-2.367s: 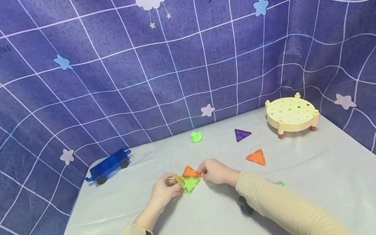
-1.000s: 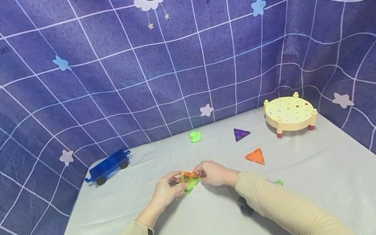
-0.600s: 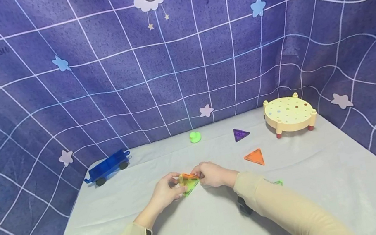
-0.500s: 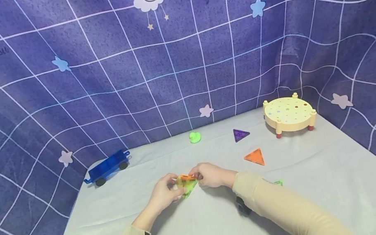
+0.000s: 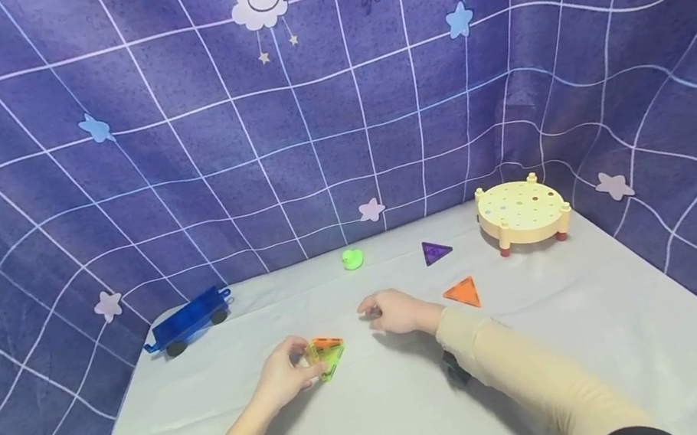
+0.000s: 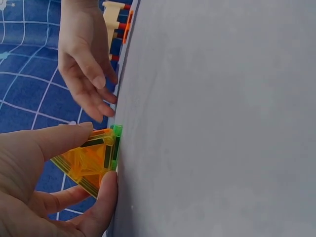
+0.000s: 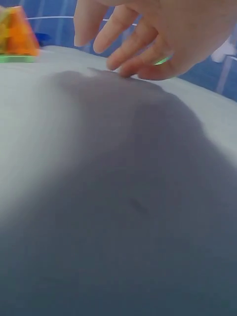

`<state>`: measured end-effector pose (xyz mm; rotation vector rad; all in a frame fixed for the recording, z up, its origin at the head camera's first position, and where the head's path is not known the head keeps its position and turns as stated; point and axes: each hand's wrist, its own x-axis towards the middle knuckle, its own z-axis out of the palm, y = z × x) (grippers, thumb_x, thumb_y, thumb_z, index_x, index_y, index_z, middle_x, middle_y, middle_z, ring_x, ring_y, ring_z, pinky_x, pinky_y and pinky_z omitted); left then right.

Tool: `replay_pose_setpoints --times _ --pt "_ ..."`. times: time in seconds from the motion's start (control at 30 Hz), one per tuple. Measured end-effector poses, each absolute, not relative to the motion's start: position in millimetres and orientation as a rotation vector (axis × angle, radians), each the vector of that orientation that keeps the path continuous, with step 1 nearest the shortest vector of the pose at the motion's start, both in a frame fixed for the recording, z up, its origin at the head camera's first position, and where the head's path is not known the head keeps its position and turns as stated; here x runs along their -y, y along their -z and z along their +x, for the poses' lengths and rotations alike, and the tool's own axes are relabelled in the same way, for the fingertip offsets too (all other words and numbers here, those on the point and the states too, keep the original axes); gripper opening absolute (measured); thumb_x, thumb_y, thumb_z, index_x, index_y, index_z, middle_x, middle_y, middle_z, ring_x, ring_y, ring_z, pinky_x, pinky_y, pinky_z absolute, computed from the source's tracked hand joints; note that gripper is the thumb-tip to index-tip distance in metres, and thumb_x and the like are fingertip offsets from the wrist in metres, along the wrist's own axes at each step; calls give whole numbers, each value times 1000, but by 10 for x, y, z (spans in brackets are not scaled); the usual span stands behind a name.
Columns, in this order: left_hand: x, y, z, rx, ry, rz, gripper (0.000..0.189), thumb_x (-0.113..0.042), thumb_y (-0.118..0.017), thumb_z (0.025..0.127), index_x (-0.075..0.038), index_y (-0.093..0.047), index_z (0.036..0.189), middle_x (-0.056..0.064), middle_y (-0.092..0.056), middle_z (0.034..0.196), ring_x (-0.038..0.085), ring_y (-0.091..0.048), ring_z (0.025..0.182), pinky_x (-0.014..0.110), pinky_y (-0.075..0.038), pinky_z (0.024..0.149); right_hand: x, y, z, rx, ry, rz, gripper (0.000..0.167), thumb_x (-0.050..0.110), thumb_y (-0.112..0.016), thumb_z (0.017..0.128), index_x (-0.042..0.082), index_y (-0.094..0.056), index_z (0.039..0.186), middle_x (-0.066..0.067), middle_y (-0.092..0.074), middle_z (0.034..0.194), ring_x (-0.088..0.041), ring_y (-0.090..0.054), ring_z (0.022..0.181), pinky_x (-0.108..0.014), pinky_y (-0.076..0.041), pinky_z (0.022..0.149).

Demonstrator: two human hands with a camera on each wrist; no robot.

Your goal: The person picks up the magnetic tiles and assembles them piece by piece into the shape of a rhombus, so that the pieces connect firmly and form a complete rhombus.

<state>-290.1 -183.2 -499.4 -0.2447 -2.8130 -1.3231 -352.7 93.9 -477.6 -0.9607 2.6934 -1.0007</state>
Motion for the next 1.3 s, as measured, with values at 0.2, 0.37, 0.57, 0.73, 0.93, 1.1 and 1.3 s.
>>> replay_pose_setpoints --times 0.2,0.37,0.57,0.73,0.93,1.1,1.3 --pt "1828 4988 -2903 2793 1324 -258 54 -18 -90 75 1 -59 114 23 -60 113 12 -62 55 30 -54 50 -1408 4703 -3806 -2851 950 -830 48 5 -69 92 -8 -57 136 -29 -53 142 -46 -44 136 -55 -28 116" --pt "1836 5022 -2864 2787 1353 -260 53 -15 -91 74 2 -58 112 23 -60 112 12 -61 54 30 -54 49 -1799 4723 -3976 -2981 906 -658 52 7 -69 91 -12 -54 136 -32 -54 138 -48 -49 131 -54 -35 112" --pt "1838 5031 -2855 2777 1350 -276 53 -15 -91 73 2 -58 111 24 -61 113 13 -61 53 31 -53 49 -2062 4736 -3963 -3019 929 -514 53 6 -70 89 -15 -53 136 -38 -51 138 -52 -48 130 -57 -36 111" --pt "1842 5006 -2868 2782 1351 -250 53 -16 -91 73 1 -58 111 24 -61 115 13 -62 54 31 -54 50 -2168 4805 -3930 -3026 913 -485 57 7 -73 88 -16 -52 136 -39 -49 139 -53 -44 133 -58 -32 113" --pt "1877 4935 -2874 2763 1350 -230 53 -15 -91 73 2 -58 111 24 -61 115 13 -62 55 31 -54 50 -2180 4776 -3945 -3031 916 -498 60 8 -74 87 -15 -51 137 -39 -48 139 -53 -42 134 -58 -30 114" --pt "1890 4928 -2834 2761 1352 -245 52 -15 -91 74 2 -58 111 24 -61 113 13 -62 55 30 -54 50 -2140 4788 -3980 -3051 842 -478 65 11 -75 87 -14 -48 141 -43 -41 142 -57 -40 133 -60 -30 113" --pt "1896 4953 -2777 2779 1354 -260 52 -15 -91 73 1 -58 110 23 -60 110 13 -63 56 28 -55 51 -2096 4831 -4000 -3076 655 -474 67 15 -75 88 -13 -48 142 -43 -42 142 -57 -40 134 -62 -31 111"
